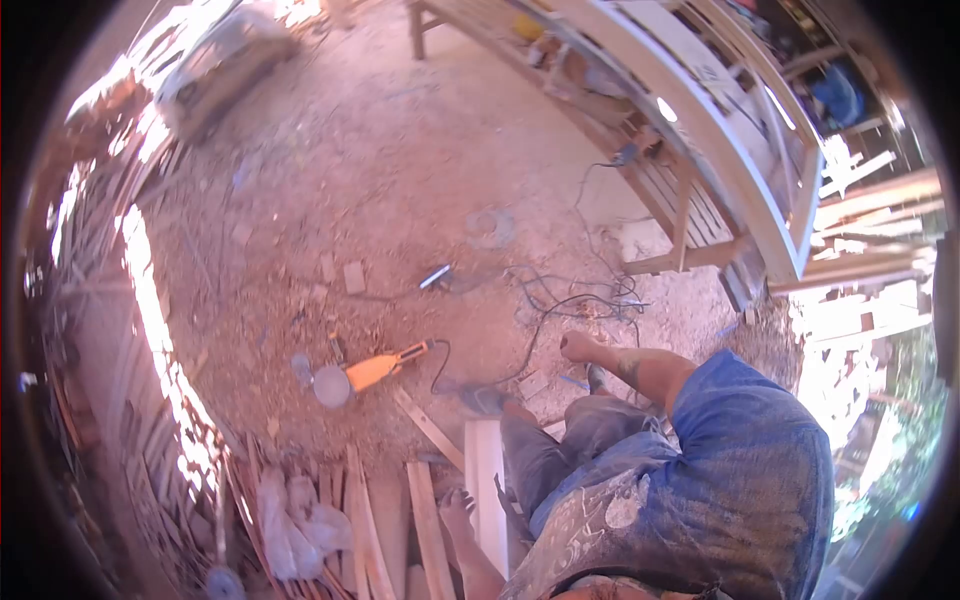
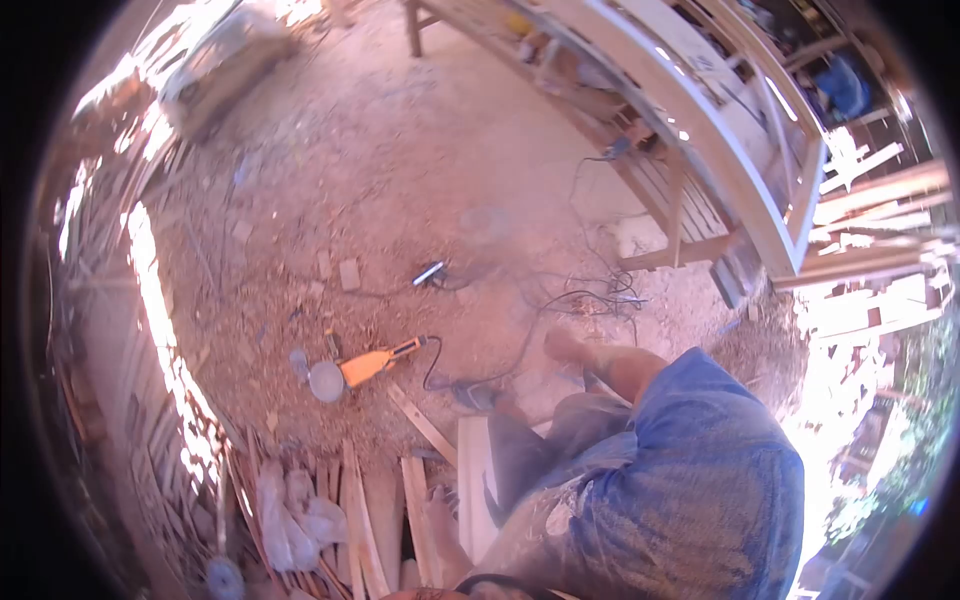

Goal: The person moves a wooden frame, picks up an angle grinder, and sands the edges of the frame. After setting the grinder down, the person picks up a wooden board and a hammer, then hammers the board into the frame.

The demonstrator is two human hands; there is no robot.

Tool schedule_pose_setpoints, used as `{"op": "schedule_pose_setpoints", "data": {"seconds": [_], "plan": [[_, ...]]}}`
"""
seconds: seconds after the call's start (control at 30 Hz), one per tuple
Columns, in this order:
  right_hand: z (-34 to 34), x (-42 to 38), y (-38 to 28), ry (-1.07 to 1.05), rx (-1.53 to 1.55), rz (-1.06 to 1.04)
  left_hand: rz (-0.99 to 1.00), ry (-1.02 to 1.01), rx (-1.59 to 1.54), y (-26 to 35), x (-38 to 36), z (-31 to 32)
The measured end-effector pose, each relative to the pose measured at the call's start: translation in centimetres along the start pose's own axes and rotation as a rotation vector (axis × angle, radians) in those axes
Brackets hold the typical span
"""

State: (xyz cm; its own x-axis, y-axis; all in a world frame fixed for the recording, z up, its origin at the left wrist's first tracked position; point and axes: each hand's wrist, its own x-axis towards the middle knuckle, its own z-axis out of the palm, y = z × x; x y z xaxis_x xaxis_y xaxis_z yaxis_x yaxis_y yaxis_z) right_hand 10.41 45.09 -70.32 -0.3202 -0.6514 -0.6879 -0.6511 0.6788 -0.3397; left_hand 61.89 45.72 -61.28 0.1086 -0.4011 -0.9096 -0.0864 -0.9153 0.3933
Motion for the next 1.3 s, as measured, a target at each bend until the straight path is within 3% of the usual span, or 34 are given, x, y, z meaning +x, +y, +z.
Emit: {"op": "schedule_pose_setpoints", "data": {"seconds": [0.07,0.13,0.2,0.37,0.5,0.53,0.57,0.6,0.67,0.73,0.77,0.83,0.9,0.97,1.03,1.07,1.13,1.17,1.27,1.3], "plan": [[0.9,-5.4,3.6,-0.004,0.087,0.036,0.042,-0.023,0.149,4.2,1.7,1.1],[1.4,-10.4,6.2,0.061,0.068,-0.098,0.085,-0.053,0.274,7.5,2.6,2.8],[-2.6,-14.5,4.5,-0.12,0.225,0.114,0.109,-0.058,0.269,7.7,4.1,3.3],[-3.9,-20.3,15.7,-0.067,0.523,0.087,0.241,-0.044,0.477,12.1,0.7,15.3],[-8.2,-23.2,30.5,0.046,0.822,0.186,0.402,-0.104,0.498,10.9,-2.9,29.9],[-8.4,-24.2,36.0,0.159,0.87,0.094,0.414,-0.178,0.474,10.0,-3.9,34.4],[-9.0,-25.8,43.5,0.17,1.063,0.314,0.409,-0.278,0.453,9.0,-7.5,39.1],[-10.0,-27.8,50.6,0.229,1.262,0.539,0.466,-0.442,0.663,6.6,-12.0,46.8],[-10.0,-32.2,59.3,0.511,1.36,0.756,1.021,-0.715,1.172,4.0,-10.2,51.5],[-11.7,-37.1,64.4,0.659,1.519,0.878,0.923,-0.73,1.461,6.2,-24.7,57.0],[-12.1,-38.4,66.6,0.71,1.605,0.926,0.987,-0.678,1.403,6.3,-25.2,58.3],[-12.6,-39.6,69.1,0.818,1.739,0.817,1.107,-0.574,1.288,7.6,-24.9,58.6],[-13.5,-40.2,69.5,0.913,1.801,0.743,0.916,-0.422,1.231,9.8,-21.8,57.8],[-16.3,-39.6,67.0,1.02,1.794,0.689,0.805,-0.423,1.076,12.3,-16.5,55.1],[-21.4,-38.2,63.7,1.082,1.661,0.609,0.702,-0.344,0.81,16.1,-18.3,55.3],[-24.0,-37.7,61.3,1.117,1.597,0.582,0.735,-0.299,0.776,18.7,-17.6,55.4],[-31.0,-36.6,54.6,1.346,1.028,0.478,0.814,-0.253,0.709,25.9,-15.2,57.0],[-35.8,-36.7,49.4,1.392,0.926,0.413,0.859,-0.244,0.667,30.0,-14.2,58.5],[-46.3,-34.8,36.3,1.483,0.496,0.162,1.194,-0.268,0.69,44.3,-16.0,66.8],[-48.4,-33.4,32.4,1.453,0.488,0.061,1.33,-0.338,0.735,49.5,-16.5,70.3]]}}
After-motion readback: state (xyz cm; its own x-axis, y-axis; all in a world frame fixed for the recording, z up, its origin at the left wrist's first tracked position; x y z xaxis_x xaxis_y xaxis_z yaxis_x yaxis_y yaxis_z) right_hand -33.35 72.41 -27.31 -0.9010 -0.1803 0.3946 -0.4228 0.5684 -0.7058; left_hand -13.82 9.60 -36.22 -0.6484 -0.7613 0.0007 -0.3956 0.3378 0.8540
